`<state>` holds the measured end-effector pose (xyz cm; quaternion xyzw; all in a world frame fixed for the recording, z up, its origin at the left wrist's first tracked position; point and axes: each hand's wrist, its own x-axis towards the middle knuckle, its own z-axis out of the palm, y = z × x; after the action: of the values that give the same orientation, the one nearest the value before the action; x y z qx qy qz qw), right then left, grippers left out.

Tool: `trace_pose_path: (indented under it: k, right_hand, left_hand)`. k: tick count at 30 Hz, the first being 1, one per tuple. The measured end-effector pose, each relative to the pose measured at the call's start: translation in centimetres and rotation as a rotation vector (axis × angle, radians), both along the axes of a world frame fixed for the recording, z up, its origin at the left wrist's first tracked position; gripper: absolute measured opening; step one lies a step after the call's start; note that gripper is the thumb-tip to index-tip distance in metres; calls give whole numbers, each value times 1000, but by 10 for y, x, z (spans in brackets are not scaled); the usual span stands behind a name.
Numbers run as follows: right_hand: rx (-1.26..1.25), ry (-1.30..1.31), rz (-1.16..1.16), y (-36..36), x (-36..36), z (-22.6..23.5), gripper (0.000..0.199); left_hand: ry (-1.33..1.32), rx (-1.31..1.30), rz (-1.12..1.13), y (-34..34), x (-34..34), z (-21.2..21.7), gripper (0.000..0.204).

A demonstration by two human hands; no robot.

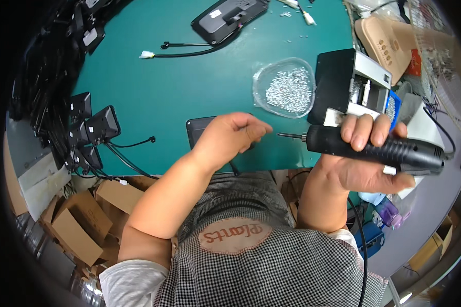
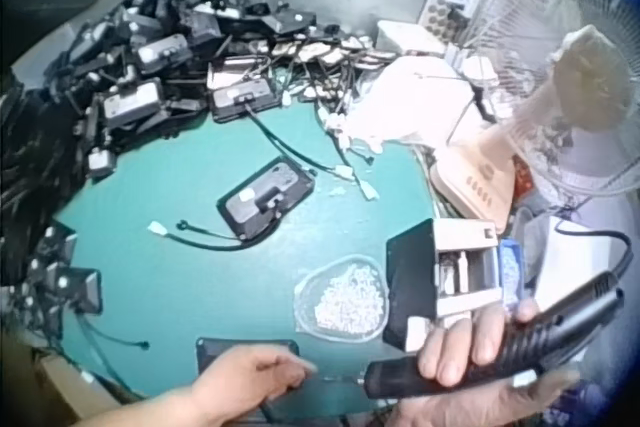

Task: The person uses a power screwdriver to fasten screws into the back of small black electronic devices on a green workbench. They pick up devices, align them, and drive screws into place, occasionally moving finished units aside or into boxes.

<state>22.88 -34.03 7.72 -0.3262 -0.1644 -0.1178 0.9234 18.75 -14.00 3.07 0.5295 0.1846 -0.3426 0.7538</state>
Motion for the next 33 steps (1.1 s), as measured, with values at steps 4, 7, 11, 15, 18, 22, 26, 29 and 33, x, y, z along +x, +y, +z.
trace_pose_path:
  k: [4,7,11,15,18,22,26,29,33]
  right_hand:
    - [32,10,35,28,-13,-2,80]
    - [15,32,97,46,-22,-9,79]
    - [-15,34,88,57,-28,-14,79]
    - [-16,71,79,57,-31,-18,76]
    - [-35,71,89,60,-36,-14,75]
    - [-8,93,95,62,-38,-12,71]
    - [32,142,142,64,-36,-12,66]
    - [10,137,186,59,-33,-17,64]
    - [-17,131,281,58,-31,-19,62]
  left_hand:
    - [-97,-40,9,20,-27,4,14]
    - [-243,-12,37,27,-42,2,15]
    - [-180,-66,67,36,-50,1,19]
    - [-335,68,74,40,-53,-10,22]
    - [-563,242,40,39,-54,-3,25]
    - [-563,-17,30,38,-58,-12,27]
    - [-336,-330,-5,46,-60,-18,27]
    - [-871,115,-106,45,-54,-25,25]
    - [-1126,474,-288,54,-51,-8,23]
